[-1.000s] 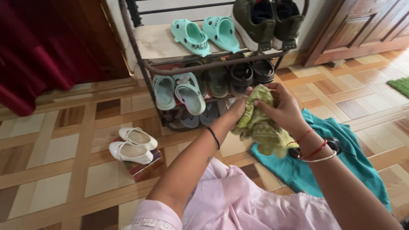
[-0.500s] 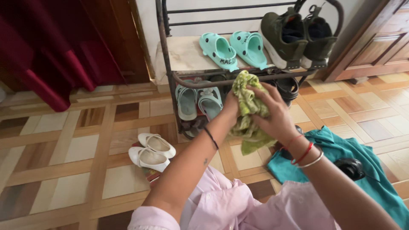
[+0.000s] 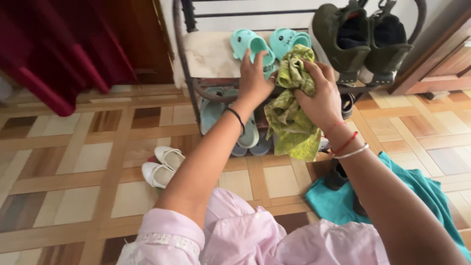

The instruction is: The person sits on the floor and cleans a pair of light blue shark-shaped clogs using a green cloth. They wipe the exterior and interior of the clogs thoroughly, then place them on a teal towel on the floor. The person also wipes the surface of a nearby metal shoe rack.

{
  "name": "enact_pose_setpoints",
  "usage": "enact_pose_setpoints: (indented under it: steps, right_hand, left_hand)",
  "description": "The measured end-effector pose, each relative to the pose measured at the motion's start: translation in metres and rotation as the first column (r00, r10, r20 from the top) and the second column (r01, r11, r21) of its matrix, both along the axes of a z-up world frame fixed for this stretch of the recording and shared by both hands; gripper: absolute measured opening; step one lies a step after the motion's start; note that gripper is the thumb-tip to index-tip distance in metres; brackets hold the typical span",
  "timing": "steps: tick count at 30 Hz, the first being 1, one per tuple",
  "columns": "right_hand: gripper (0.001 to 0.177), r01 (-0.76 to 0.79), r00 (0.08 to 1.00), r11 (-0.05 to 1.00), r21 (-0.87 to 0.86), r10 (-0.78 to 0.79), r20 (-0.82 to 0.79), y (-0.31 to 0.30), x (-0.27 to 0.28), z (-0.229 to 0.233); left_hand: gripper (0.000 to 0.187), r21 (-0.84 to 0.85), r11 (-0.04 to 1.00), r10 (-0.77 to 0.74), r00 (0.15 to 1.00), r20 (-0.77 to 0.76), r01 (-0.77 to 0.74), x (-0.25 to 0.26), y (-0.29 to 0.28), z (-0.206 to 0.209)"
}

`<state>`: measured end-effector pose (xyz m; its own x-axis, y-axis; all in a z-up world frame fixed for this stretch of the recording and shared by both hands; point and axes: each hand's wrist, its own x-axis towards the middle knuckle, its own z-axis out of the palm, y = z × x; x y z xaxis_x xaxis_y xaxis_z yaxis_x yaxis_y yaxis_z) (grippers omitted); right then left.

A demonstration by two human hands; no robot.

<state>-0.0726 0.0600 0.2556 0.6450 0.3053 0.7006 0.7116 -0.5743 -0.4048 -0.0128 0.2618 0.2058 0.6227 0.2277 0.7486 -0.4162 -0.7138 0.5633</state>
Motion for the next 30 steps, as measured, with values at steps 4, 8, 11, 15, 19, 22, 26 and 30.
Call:
enact_pose_setpoints:
  steps: [4, 8, 11, 15, 19, 22, 26, 30]
  right_hand:
    - [0.067, 0.012, 1.0, 1.0, -0.002, -0.012, -0.024, -0.009, 0.015, -0.002]
    - [0.065, -0.004, 0.998, 1.0, 0.023, 0.005, -0.056, -0.016, 0.025, -0.013]
    - [0.057, -0.031, 0.999, 0.999, 0.009, 0.031, -0.038, -0.024, 0.041, -0.027]
    - [0.046, -0.066, 0.993, 0.997, 0.031, 0.069, -0.101, -0.021, 0.095, -0.034]
    - [0.064, -0.109, 0.949, 0.993, 0.04, 0.116, -0.295, -0.013, 0.132, -0.02]
    - [0.068, -0.138, 0.907, 0.99, 0.007, 0.129, -0.401, 0.004, 0.148, -0.01]
    - [0.075, 0.028, 0.897, 0.993, -0.116, -0.076, -0.436, 0.027, 0.148, -0.006]
    - [0.074, 0.132, 0.893, 0.986, -0.103, -0.164, -0.42, 0.036, 0.14, -0.009]
  left_hand:
    - [0.058, 0.019, 0.997, 0.078, 0.988, -0.13, -0.076, 0.025, -0.007, -0.007]
    - [0.047, -0.063, 0.983, 0.161, 0.97, -0.181, -0.175, 0.037, -0.002, -0.017]
    - [0.039, -0.102, 0.979, 0.152, 0.967, -0.204, -0.175, 0.044, 0.002, -0.028]
    - [0.03, -0.05, 0.984, 0.167, 0.978, -0.124, -0.174, 0.045, 0.005, -0.034]
    - [0.048, -0.064, 0.991, 0.106, 0.976, -0.192, -0.12, 0.033, 0.007, -0.024]
    - [0.053, -0.037, 0.99, 0.123, 0.96, -0.253, -0.137, 0.031, 0.005, -0.019]
    - [0.046, 0.006, 0.99, 0.141, 0.969, -0.203, -0.142, 0.029, 0.006, -0.026]
    - [0.036, 0.027, 0.987, 0.16, 0.97, -0.183, -0.157, 0.03, 0.007, -0.028]
